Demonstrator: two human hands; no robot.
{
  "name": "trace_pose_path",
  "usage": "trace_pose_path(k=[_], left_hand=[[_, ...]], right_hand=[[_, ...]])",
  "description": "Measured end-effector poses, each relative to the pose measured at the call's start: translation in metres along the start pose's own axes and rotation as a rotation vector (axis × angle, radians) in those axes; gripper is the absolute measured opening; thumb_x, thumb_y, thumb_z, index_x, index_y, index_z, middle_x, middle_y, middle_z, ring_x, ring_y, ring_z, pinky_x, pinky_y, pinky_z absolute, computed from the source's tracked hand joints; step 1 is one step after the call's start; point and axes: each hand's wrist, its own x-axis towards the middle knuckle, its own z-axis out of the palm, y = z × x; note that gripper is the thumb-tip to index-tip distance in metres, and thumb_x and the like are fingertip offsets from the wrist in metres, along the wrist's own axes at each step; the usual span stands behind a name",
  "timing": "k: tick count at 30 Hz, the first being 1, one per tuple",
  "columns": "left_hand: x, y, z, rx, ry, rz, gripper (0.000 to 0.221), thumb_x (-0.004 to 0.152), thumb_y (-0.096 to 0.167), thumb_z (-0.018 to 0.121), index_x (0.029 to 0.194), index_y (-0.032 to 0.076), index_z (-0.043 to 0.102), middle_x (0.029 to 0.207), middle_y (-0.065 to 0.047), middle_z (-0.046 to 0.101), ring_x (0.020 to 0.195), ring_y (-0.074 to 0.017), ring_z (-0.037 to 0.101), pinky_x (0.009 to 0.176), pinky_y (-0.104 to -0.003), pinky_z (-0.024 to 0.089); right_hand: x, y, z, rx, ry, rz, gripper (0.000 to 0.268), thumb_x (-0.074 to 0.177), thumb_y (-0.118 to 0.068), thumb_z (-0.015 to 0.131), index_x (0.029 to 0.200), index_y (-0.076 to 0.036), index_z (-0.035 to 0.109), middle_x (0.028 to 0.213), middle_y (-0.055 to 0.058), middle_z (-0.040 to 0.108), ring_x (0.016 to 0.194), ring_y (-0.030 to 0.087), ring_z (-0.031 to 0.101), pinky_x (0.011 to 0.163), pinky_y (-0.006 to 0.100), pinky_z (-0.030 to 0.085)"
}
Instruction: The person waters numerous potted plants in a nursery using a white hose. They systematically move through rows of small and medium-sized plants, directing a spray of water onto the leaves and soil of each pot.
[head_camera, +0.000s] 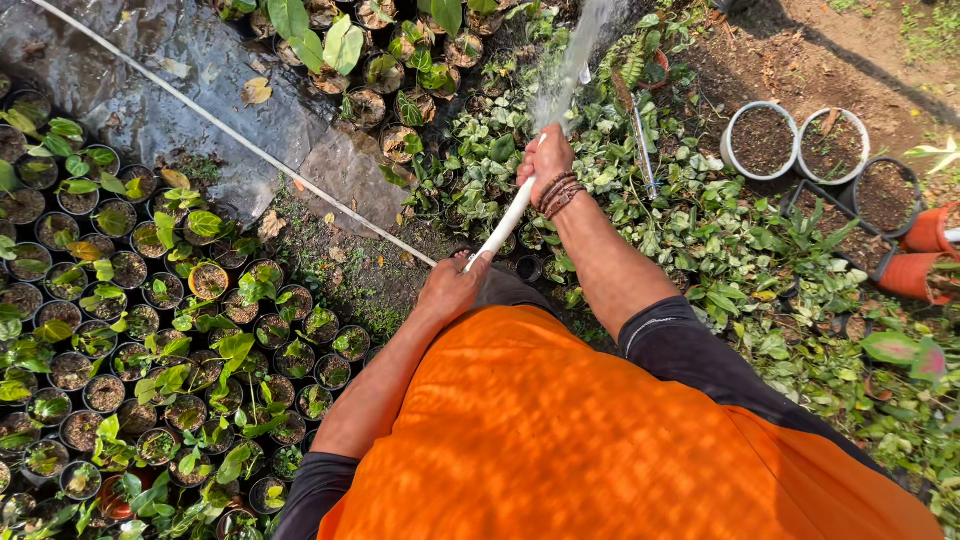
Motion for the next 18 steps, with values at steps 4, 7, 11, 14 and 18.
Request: trace_pose_path(k=[4,7,11,14,18], left_hand=[[0.009,-0.008,0.004,0.004,0.054,0.115,0.073,0.096,0.061,0.056,0.125,-0.005,0.068,0.132,-0.026,0.064,0.118,-0.042,0.064,0.1,-0.045,0.049],[0.009,-0.007,0.002,-0.002,0.04,0.079,0.074,0.094,0.061,0.056,0.126,-0.006,0.066,0.138,-0.024,0.062,0.123,-0.0394,0.063,0.103,-0.044,0.048],[0.002,0.002,-0.003,0.016,-0.011,-0.006,0.073,0.093,0.061,0.054,0.128,-0.002,0.068,0.136,-0.022,0.064,0.121,-0.0387,0.066,0.103,-0.044,0.049],[0.004,0.001,-0.001,0.015,-0.019,0.007,0.073,0.092,0.061,0.053,0.125,-0.003,0.07,0.141,-0.019,0.061,0.122,-0.0391,0.065,0.103,-0.043,0.048],[0.013,-0.012,0.005,0.001,0.009,0.062,0.078,0.096,0.063,0.056,0.132,-0.005,0.06,0.139,-0.025,0.06,0.129,-0.0386,0.061,0.107,-0.042,0.047]], right_hand=[[-0.003,-0.002,0.003,-0.015,0.003,-0.045,0.036,0.097,-0.04,0.042,0.075,-0.013,0.045,0.055,-0.003,0.037,0.042,0.012,0.035,0.04,0.034,0.033],[-0.003,-0.004,0.003,-0.015,0.0,-0.044,0.034,0.098,-0.039,0.042,0.076,-0.013,0.046,0.055,-0.003,0.038,0.043,0.012,0.036,0.041,0.034,0.034],[-0.003,-0.002,0.0,-0.013,0.005,-0.026,0.038,0.098,-0.041,0.039,0.075,-0.012,0.045,0.055,-0.003,0.037,0.042,0.013,0.036,0.041,0.034,0.034],[0.0,-0.001,-0.005,0.017,0.019,-0.006,0.034,0.098,-0.039,0.041,0.076,-0.012,0.045,0.055,-0.003,0.038,0.043,0.013,0.036,0.042,0.034,0.035],[0.008,0.007,-0.015,0.021,0.064,-0.018,0.035,0.098,-0.039,0.04,0.077,-0.012,0.047,0.056,-0.002,0.039,0.044,0.014,0.037,0.043,0.035,0.037]])
